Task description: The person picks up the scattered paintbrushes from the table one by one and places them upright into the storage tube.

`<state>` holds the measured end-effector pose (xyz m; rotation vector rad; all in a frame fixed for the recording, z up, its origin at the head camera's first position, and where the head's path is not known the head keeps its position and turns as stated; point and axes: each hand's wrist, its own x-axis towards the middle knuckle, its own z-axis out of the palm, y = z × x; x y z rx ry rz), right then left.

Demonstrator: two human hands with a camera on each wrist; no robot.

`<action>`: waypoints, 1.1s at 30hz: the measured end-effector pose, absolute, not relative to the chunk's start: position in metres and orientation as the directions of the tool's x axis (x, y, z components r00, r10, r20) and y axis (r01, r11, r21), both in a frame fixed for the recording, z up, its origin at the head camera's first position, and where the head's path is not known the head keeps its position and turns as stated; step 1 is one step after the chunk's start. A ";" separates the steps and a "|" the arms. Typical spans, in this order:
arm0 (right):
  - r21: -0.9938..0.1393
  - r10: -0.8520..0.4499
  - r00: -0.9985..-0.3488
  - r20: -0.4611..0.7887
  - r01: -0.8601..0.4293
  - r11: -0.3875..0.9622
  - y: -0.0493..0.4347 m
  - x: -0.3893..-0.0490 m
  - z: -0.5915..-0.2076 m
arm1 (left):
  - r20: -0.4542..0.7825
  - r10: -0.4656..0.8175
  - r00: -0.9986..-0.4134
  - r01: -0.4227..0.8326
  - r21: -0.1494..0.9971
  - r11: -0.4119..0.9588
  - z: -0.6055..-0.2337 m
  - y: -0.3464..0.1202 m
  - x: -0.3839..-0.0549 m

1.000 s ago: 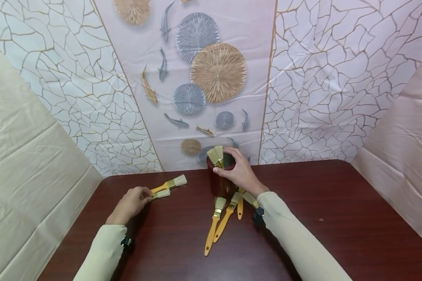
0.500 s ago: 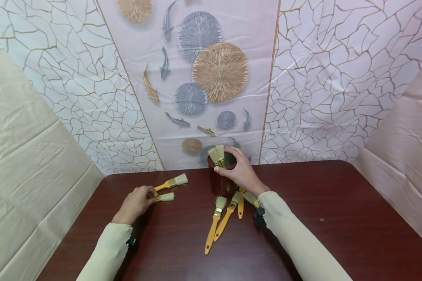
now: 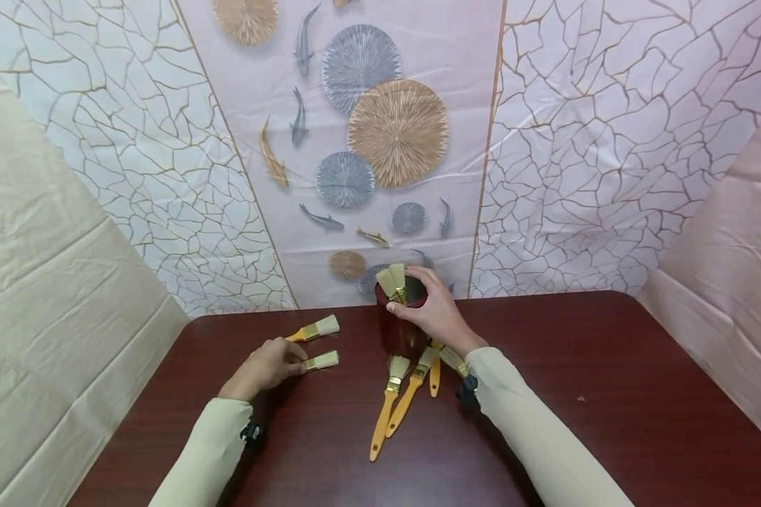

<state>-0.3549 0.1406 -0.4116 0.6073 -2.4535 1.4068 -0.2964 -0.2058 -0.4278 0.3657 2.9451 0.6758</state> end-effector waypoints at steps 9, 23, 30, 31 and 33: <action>-0.752 -0.226 -0.881 0.415 -0.472 0.460 0.141 -0.355 -0.413 | -0.058 0.298 -0.953 0.227 0.515 0.827 -0.427 -0.182 -0.295; -0.756 -0.234 -0.885 0.402 -0.465 0.461 0.140 -0.356 -0.413 | -0.112 0.271 -0.956 0.165 0.558 0.813 -0.424 -0.164 -0.297; -0.755 -0.229 -0.889 0.397 -0.458 0.469 0.141 -0.355 -0.413 | -0.108 0.281 -0.954 0.175 0.560 0.810 -0.423 -0.157 -0.297; -0.755 -0.230 -0.889 0.397 -0.458 0.468 0.141 -0.355 -0.412 | -0.115 0.284 -0.952 0.171 0.567 0.806 -0.424 -0.155 -0.298; -0.757 -0.232 -0.889 0.394 -0.457 0.467 0.140 -0.355 -0.412 | -0.129 0.295 -0.947 0.168 0.580 0.797 -0.426 -0.152 -0.298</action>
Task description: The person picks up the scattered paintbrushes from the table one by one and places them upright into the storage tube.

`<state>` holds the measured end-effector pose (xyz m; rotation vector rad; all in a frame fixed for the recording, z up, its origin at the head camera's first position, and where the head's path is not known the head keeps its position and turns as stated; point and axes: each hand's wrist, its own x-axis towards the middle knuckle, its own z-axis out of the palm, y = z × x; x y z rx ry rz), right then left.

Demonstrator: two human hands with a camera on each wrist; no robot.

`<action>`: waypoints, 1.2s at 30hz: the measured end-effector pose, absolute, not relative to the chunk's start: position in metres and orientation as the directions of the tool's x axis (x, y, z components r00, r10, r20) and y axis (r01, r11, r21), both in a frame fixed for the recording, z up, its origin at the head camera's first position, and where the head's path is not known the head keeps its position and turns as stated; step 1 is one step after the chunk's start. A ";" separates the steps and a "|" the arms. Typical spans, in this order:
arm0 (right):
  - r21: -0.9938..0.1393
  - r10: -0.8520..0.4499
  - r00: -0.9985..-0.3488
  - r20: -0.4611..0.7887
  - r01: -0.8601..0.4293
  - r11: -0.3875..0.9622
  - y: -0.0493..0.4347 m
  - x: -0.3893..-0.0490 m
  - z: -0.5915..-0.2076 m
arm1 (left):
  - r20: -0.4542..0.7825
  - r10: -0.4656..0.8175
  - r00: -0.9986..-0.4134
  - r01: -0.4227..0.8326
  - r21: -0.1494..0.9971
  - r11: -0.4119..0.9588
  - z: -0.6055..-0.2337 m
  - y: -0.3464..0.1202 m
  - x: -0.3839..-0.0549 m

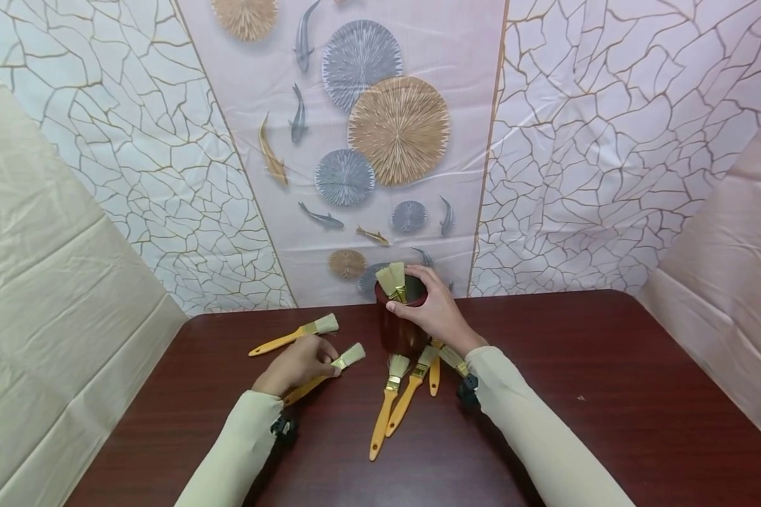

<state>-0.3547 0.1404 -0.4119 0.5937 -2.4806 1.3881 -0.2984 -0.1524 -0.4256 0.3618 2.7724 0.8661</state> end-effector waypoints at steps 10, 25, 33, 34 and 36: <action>-0.755 -0.233 -0.886 0.400 -0.463 0.465 0.140 -0.353 -0.410 | -0.100 0.272 -0.957 0.161 0.598 0.785 -0.432 -0.146 -0.301; -0.751 -0.224 -0.885 0.408 -0.465 0.469 0.141 -0.355 -0.412 | -0.027 0.378 -0.925 0.263 0.673 0.692 -0.393 -0.148 -0.296; -0.751 -0.229 -0.885 0.406 -0.466 0.468 0.140 -0.354 -0.411 | -0.025 0.392 -0.920 0.227 0.780 0.583 -0.369 -0.141 -0.294; -0.751 -0.228 -0.885 0.405 -0.465 0.470 0.140 -0.354 -0.411 | -0.019 0.400 -0.916 0.230 0.793 0.564 -0.367 -0.140 -0.294; -0.751 -0.226 -0.886 0.405 -0.463 0.472 0.139 -0.353 -0.410 | 0.004 0.420 -0.908 0.251 0.806 0.536 -0.361 -0.137 -0.296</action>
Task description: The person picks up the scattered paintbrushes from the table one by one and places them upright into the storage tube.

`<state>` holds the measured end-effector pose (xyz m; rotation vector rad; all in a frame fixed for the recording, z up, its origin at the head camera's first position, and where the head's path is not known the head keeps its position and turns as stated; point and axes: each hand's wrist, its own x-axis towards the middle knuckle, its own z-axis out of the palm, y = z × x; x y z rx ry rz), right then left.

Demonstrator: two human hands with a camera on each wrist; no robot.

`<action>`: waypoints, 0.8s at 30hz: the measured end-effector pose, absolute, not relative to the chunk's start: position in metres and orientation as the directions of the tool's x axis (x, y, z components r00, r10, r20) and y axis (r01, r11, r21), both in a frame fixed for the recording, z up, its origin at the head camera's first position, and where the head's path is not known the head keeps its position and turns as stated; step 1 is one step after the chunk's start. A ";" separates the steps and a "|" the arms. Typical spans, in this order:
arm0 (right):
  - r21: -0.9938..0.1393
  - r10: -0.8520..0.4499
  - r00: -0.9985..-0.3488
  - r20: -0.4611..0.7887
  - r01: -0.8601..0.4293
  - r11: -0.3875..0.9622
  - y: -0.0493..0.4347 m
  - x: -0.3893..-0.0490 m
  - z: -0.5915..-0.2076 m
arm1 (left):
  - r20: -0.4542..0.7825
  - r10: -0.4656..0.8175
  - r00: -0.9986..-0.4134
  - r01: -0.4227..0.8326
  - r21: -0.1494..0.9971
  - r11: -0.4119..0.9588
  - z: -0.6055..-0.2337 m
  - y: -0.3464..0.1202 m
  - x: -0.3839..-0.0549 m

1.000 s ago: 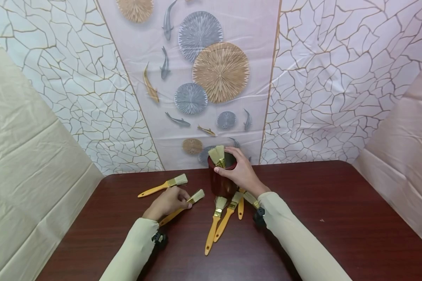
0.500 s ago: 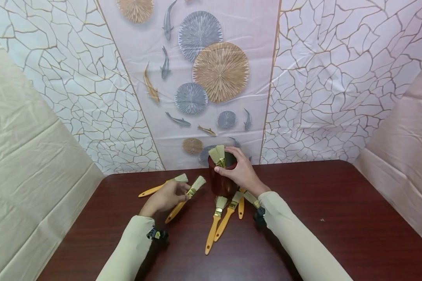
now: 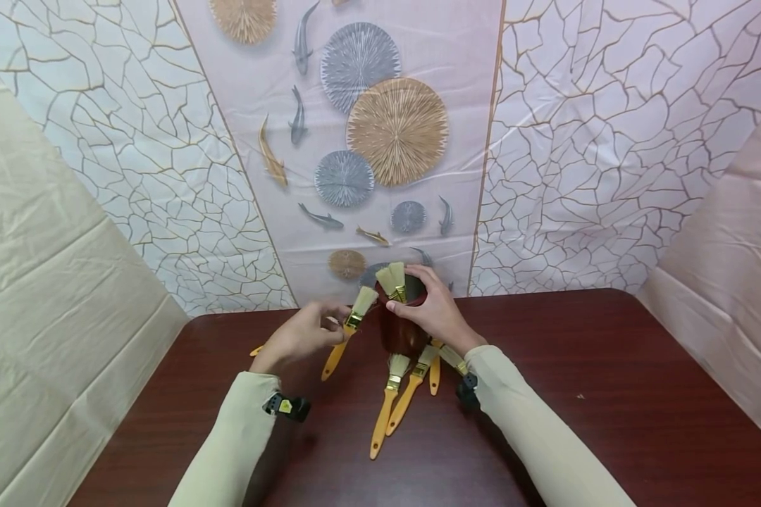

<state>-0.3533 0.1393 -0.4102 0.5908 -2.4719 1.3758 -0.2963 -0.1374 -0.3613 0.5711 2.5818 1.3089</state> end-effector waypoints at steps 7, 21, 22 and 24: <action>-0.754 -0.239 -0.885 0.400 -0.466 0.464 0.141 -0.353 -0.410 | 0.071 0.398 -0.915 0.285 0.810 0.512 -0.336 -0.121 -0.303; -0.761 -0.221 -0.891 0.397 -0.454 0.464 0.140 -0.352 -0.410 | 0.389 0.267 -0.882 0.469 0.785 0.405 -0.290 -0.085 -0.326; -0.761 -0.220 -0.891 0.397 -0.454 0.464 0.139 -0.352 -0.410 | 0.407 0.258 -0.876 0.480 0.787 0.388 -0.287 -0.082 -0.327; -0.762 -0.223 -0.890 0.398 -0.456 0.460 0.139 -0.353 -0.409 | 0.436 0.235 -0.869 0.495 0.789 0.365 -0.282 -0.078 -0.330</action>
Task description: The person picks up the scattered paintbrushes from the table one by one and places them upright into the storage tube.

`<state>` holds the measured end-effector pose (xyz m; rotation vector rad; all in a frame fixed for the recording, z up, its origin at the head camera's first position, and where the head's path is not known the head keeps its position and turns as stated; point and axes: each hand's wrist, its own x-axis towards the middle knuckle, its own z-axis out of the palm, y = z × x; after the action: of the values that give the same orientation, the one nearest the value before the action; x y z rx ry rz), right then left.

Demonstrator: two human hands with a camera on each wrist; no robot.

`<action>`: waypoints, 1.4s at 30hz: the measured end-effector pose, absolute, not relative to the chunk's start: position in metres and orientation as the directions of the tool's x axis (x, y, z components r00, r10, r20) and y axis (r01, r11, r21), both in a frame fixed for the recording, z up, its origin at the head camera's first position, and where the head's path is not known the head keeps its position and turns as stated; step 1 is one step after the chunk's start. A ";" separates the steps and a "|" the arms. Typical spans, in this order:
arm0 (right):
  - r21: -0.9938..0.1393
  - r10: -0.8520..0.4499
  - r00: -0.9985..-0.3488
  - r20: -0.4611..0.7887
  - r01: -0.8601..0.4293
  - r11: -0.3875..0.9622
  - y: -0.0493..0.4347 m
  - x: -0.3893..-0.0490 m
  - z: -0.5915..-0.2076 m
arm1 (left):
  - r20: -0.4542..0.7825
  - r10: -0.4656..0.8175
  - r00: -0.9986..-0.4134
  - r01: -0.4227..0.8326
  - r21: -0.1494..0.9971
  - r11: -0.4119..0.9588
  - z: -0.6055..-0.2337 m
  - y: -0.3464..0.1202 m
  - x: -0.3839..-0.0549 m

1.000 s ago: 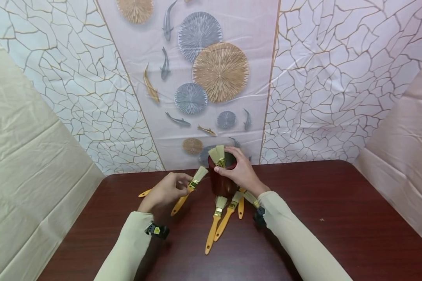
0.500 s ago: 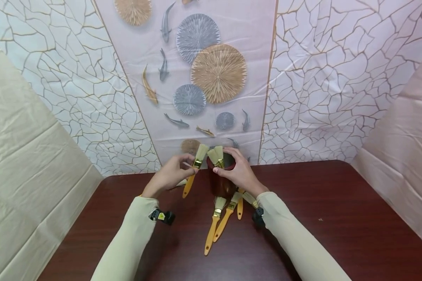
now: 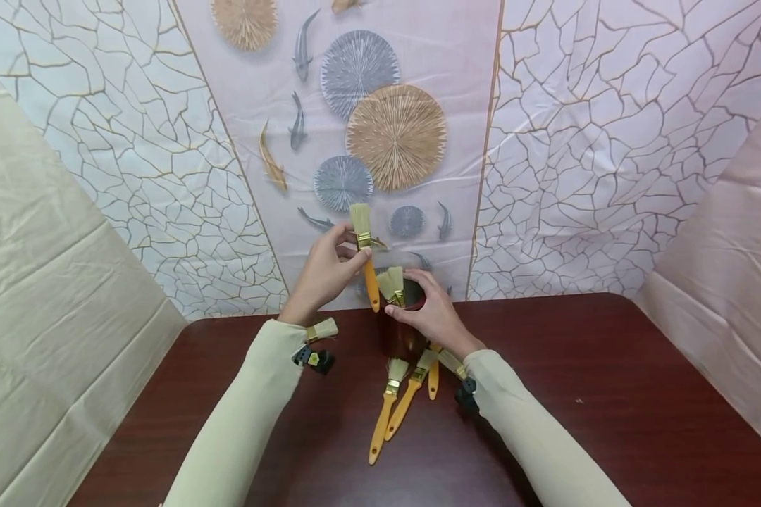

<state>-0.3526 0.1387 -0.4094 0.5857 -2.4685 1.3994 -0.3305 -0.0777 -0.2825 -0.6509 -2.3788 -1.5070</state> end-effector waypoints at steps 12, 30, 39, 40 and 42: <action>-0.778 -0.221 -0.899 0.378 -0.437 0.451 0.140 -0.352 -0.410 | 0.474 0.251 -0.844 0.536 0.729 0.426 -0.279 -0.049 -0.354; -0.766 -0.213 -0.889 0.405 -0.457 0.453 0.141 -0.354 -0.411 | 0.358 0.449 -0.819 0.572 0.582 0.578 -0.305 -0.045 -0.379; -0.761 -0.215 -0.890 0.401 -0.455 0.462 0.141 -0.354 -0.411 | 0.250 0.516 -0.819 0.561 0.535 0.632 -0.320 -0.044 -0.385; -0.761 -0.215 -0.890 0.402 -0.455 0.461 0.141 -0.354 -0.412 | 0.253 0.526 -0.812 0.573 0.513 0.639 -0.322 -0.043 -0.387; -0.764 -0.212 -0.892 0.400 -0.452 0.460 0.140 -0.353 -0.412 | 0.266 0.537 -0.801 0.593 0.474 0.650 -0.326 -0.042 -0.389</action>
<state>-0.3531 0.1404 -0.4118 0.5726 -2.4629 1.4022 -0.3888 -0.0420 -0.3262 -0.9481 -2.7603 -0.8490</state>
